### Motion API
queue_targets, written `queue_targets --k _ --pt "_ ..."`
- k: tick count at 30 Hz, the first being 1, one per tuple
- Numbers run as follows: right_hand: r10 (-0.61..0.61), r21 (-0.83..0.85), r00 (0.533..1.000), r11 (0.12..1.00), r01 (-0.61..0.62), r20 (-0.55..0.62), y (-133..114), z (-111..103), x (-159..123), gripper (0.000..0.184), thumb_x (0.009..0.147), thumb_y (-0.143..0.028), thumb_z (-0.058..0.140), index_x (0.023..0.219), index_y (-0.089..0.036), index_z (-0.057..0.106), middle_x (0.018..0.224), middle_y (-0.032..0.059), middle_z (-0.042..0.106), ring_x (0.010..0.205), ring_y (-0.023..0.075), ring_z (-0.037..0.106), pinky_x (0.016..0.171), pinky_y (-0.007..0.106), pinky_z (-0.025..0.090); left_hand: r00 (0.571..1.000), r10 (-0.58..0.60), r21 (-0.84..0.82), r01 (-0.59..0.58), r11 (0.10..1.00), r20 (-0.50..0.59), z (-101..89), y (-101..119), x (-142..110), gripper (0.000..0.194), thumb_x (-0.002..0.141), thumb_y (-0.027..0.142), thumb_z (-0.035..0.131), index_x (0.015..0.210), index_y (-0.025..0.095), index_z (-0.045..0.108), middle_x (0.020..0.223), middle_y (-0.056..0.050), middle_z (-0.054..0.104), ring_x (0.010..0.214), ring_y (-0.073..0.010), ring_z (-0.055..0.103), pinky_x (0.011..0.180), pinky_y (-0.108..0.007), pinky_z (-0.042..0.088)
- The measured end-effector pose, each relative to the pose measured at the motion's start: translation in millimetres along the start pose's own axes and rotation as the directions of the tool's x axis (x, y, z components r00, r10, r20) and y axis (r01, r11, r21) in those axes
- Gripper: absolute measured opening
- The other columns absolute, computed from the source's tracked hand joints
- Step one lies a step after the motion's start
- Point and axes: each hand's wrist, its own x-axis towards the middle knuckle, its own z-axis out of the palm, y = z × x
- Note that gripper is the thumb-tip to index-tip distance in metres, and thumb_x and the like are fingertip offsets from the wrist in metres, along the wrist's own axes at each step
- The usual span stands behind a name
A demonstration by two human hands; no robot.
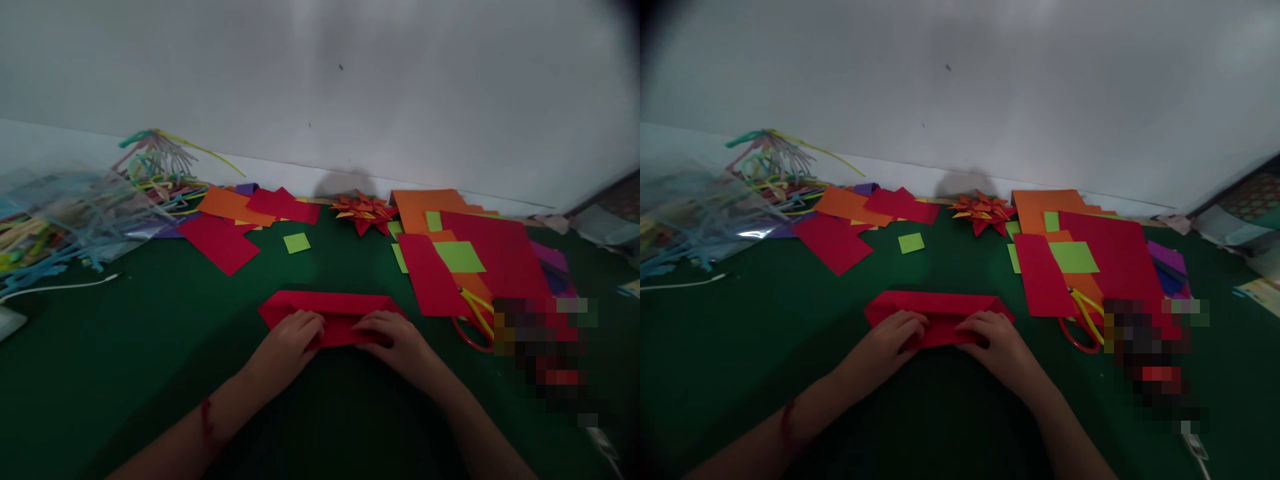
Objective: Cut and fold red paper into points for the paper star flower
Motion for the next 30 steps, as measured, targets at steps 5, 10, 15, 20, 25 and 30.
queue_targets --k 5,10,15,20,25,30 --pt "-0.065 -0.045 0.998 0.997 0.066 0.026 -3.9 3.6 -1.6 0.028 0.077 -0.019 0.058 0.102 -0.029 0.062 0.103 0.0046 0.056 0.096 0.0185 0.052 0.083 0.033 0.042 0.993 0.095 0.129 -0.105 0.986 0.076 -0.4 3.8 -3.9 0.025 0.079 0.006 0.047 0.101 0.017 0.048 0.106 -0.006 0.057 0.098 -0.0198 0.052 0.084 -0.036 0.044" --pt "-0.057 0.030 0.998 0.998 0.056 0.030 0.0 4.7 -0.2 0.019 0.077 -0.020 0.058 0.091 -0.030 0.067 0.099 0.0029 0.056 0.094 0.0167 0.053 0.081 0.032 0.044 0.987 0.144 0.181 -0.153 0.971 0.066 2.4 4.3 -5.1 0.024 0.084 0.009 0.040 0.105 0.017 0.049 0.102 -0.007 0.057 0.095 -0.0194 0.054 0.083 -0.036 0.045" --pt "-0.040 0.062 0.998 0.997 0.037 0.051 3.1 2.7 0.5 0.019 0.076 -0.020 0.059 0.092 -0.029 0.066 0.100 0.0031 0.055 0.094 0.0163 0.053 0.081 0.030 0.044 0.979 0.180 0.230 -0.197 0.953 0.092 2.6 2.9 -4.2 0.028 0.085 0.009 0.040 0.109 0.017 0.050 0.101 -0.007 0.057 0.094 -0.0191 0.053 0.082 -0.036 0.045" --pt "-0.066 0.025 0.998 0.998 0.066 -0.015 0.7 3.5 -0.1 0.018 0.076 -0.013 0.056 0.086 -0.024 0.066 0.095 0.0030 0.058 0.090 0.0157 0.055 0.078 0.030 0.045 0.971 0.229 0.249 -0.238 0.939 0.065 1.2 0.2 -2.4 0.027 0.084 0.007 0.041 0.108 0.015 0.052 0.108 -0.006 0.056 0.099 -0.0190 0.051 0.089 -0.037 0.040" --pt "-0.065 -0.041 0.997 0.997 0.064 -0.041 -1.1 4.9 -0.3 0.017 0.076 -0.011 0.055 0.083 -0.023 0.064 0.091 0.0024 0.060 0.087 0.0159 0.056 0.076 0.030 0.045 0.980 0.198 0.303 -0.195 0.933 0.022 3.3 -1.8 -3.9 0.035 0.081 0.004 0.042 0.114 0.015 0.049 0.114 -0.007 0.055 0.103 -0.0201 0.049 0.090 -0.038 0.040" --pt "-0.024 -0.014 1.000 1.000 0.024 -0.017 -0.6 4.2 1.1 0.017 0.074 -0.010 0.057 0.082 -0.023 0.065 0.091 0.0022 0.060 0.087 0.0156 0.057 0.075 0.029 0.046 0.990 0.129 0.371 -0.143 0.918 0.062 2.3 6.1 -8.4 0.037 0.078 0.002 0.042 0.112 0.015 0.050 0.113 -0.008 0.055 0.097 -0.0222 0.053 0.081 -0.038 0.046"
